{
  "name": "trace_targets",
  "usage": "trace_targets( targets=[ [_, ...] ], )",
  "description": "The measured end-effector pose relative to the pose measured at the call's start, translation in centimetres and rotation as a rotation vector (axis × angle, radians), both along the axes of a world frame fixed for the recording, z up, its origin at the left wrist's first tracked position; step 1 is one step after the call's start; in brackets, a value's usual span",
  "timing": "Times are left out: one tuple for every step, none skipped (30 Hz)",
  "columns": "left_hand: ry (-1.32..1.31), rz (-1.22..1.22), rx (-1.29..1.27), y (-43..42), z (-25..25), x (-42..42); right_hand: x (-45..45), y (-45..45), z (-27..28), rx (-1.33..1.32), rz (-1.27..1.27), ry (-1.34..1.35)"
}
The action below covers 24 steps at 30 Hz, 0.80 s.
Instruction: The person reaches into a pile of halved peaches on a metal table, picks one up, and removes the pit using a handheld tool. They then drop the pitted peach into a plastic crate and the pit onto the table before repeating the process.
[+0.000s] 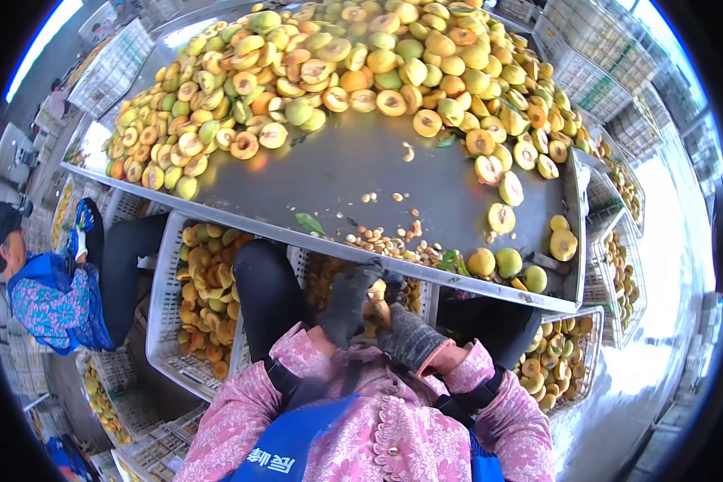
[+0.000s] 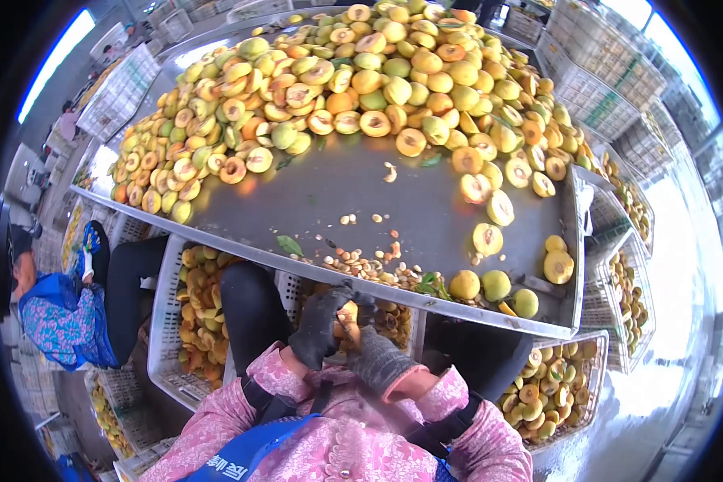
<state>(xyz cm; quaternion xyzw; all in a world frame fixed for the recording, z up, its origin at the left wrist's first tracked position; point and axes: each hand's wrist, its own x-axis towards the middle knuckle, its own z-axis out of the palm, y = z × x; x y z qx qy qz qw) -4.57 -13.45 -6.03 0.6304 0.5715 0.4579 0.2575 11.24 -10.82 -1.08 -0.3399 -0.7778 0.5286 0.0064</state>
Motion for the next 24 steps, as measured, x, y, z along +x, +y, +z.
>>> trace_targets(
  targets=[
    [-0.053,0.077,0.033,-0.1,-0.2,0.3,0.0,0.1,-0.8,-0.042,-0.011,0.044],
    [-0.362,0.006,-0.131,0.2,0.4,0.5,0.4,-0.3,-3.2,-0.018,0.026,0.254],
    [-0.707,0.026,-0.273,0.2,1.3,0.8,0.7,-0.7,-5.6,0.003,0.079,0.461],
    [-1.050,0.052,-0.416,0.3,2.2,1.1,0.4,-0.9,-4.8,-0.123,0.057,0.459],
    [-1.393,0.086,-0.557,0.3,2.6,1.2,0.3,-0.9,-3.9,-0.258,0.036,0.400],
    [-1.342,0.099,-0.543,0.3,1.9,1.1,0.3,-0.8,-3.0,-0.390,0.004,0.337],
    [-1.349,0.093,-0.532,0.1,2.1,1.1,0.2,-0.8,-2.1,-0.514,-0.036,0.270],
    [-1.356,0.083,-0.516,0.3,2.5,1.1,0.0,-0.5,-1.5,-0.610,-0.097,0.203],
    [-1.363,0.073,-0.498,0.4,2.7,1.1,-0.2,-0.2,-0.9,-0.704,-0.157,0.134],
    [-1.299,0.067,-0.476,0.5,2.6,1.0,-0.1,0.0,0.1,-0.783,-0.186,0.194],
    [-1.236,0.063,-0.456,0.4,2.3,1.0,0.0,0.0,1.0,-0.864,-0.215,0.252],
    [-1.174,0.061,-0.436,0.3,1.8,1.0,0.1,0.0,1.4,-0.946,-0.245,0.310],
    [-0.958,0.087,-0.370,0.0,0.2,0.8,0.2,-0.2,1.2,-0.933,-0.250,0.303],
    [-0.740,0.109,-0.302,-0.2,-1.5,0.7,0.2,-0.3,0.7,-0.917,-0.254,0.300],
    [-0.680,0.121,-0.276,-0.4,-2.9,0.7,0.2,-0.3,0.4,-0.899,-0.259,0.296],
    [-0.619,0.136,-0.251,-0.3,-3.0,0.7,0.2,-0.2,0.2,-0.727,-0.214,0.217],
    [-0.716,0.141,-0.273,-0.3,-3.1,0.9,0.1,-0.1,0.0,-0.555,-0.171,0.138],
    [-0.822,0.145,-0.294,-0.3,-3.2,1.1,0.1,-0.2,-0.1,-0.387,-0.130,0.059],
    [-0.929,0.153,-0.313,-0.3,-2.8,1.3,0.1,-0.3,-0.4,-0.313,-0.119,0.045],
    [-1.045,0.161,-0.327,-0.1,-2.0,1.4,0.0,-0.5,-0.6,-0.239,-0.108,0.032],
    [-1.002,0.158,-0.302,-0.1,-1.9,1.4,0.0,-0.6,-0.9,-0.165,-0.097,0.018],
    [-0.960,0.156,-0.278,-0.1,-1.9,1.5,0.1,-0.7,-1.3,-0.100,-0.090,0.007],
    [-0.759,0.144,-0.215,-0.5,-2.5,1.3,0.2,-0.9,-1.7,-0.035,-0.083,-0.004],
    [-0.553,0.149,-0.154,-0.7,-2.7,1.2,0.2,-1.0,-1.9,0.029,-0.075,-0.015]
  ],
)
